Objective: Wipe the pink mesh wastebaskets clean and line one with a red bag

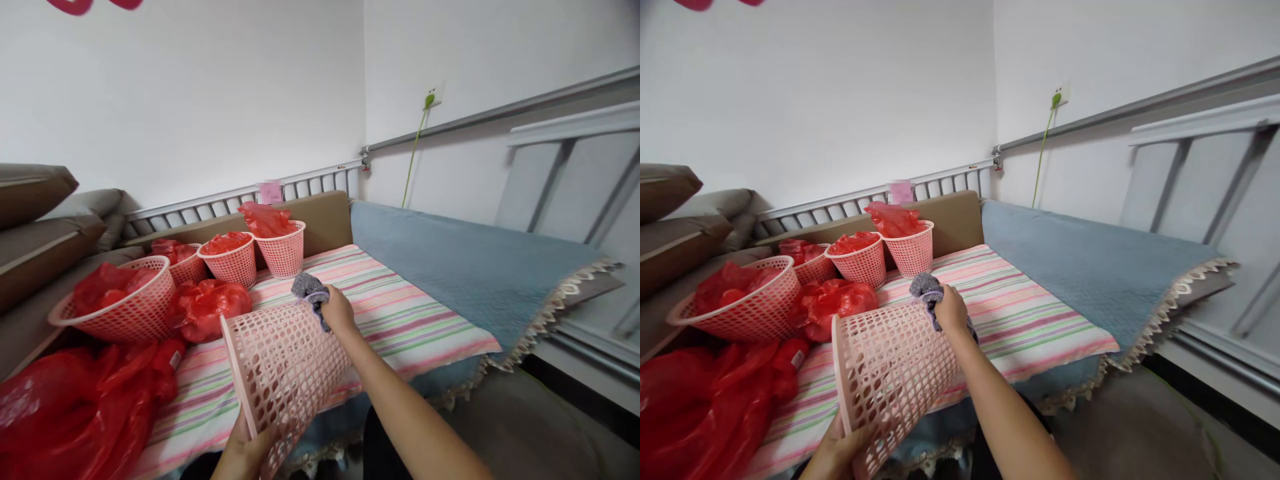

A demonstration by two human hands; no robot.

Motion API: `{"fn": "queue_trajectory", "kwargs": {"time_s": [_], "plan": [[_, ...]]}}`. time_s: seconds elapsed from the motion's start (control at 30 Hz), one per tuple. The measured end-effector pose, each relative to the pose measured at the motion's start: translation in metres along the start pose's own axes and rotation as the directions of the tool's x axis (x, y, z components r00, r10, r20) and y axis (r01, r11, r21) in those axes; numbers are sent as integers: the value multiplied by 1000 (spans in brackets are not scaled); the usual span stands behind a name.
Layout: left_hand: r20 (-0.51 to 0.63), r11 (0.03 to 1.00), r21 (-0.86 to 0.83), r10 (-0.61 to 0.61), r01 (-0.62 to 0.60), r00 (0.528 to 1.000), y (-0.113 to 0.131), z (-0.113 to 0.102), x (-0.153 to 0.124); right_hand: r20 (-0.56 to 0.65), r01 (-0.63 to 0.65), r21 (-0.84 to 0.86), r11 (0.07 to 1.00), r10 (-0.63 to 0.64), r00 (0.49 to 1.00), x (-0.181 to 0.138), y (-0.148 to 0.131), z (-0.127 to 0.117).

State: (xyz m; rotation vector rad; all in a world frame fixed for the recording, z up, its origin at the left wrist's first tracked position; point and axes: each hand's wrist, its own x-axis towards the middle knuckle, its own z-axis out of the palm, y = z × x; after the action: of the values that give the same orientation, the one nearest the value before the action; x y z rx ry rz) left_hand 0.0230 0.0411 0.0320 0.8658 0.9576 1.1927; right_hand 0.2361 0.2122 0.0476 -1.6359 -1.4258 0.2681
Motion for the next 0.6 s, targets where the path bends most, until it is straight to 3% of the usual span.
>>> {"fn": "queue_trajectory", "kwargs": {"time_s": [0.07,0.17,0.27,0.37,0.47,0.6], "plan": [[-19,1000,-18,2,-2,1000,-6,-7,7,1,3,14,1000,-3,1000,1,-4,2],[-51,998,-52,24,-26,998,-8,-9,18,-3,168,116,979,-169,986,-21,-26,9],[-12,997,-73,5,-6,1000,-3,2,31,8,357,351,866,-384,923,-60,-60,14],[-15,998,-66,16,-17,1000,-4,16,49,-7,433,475,766,-489,872,-91,-83,13],[-44,994,-43,95,-97,994,-15,24,68,-16,482,444,755,-532,847,-90,-77,11],[-40,993,87,80,-76,996,-26,26,75,8,480,284,830,-502,865,-42,-35,11]]}}
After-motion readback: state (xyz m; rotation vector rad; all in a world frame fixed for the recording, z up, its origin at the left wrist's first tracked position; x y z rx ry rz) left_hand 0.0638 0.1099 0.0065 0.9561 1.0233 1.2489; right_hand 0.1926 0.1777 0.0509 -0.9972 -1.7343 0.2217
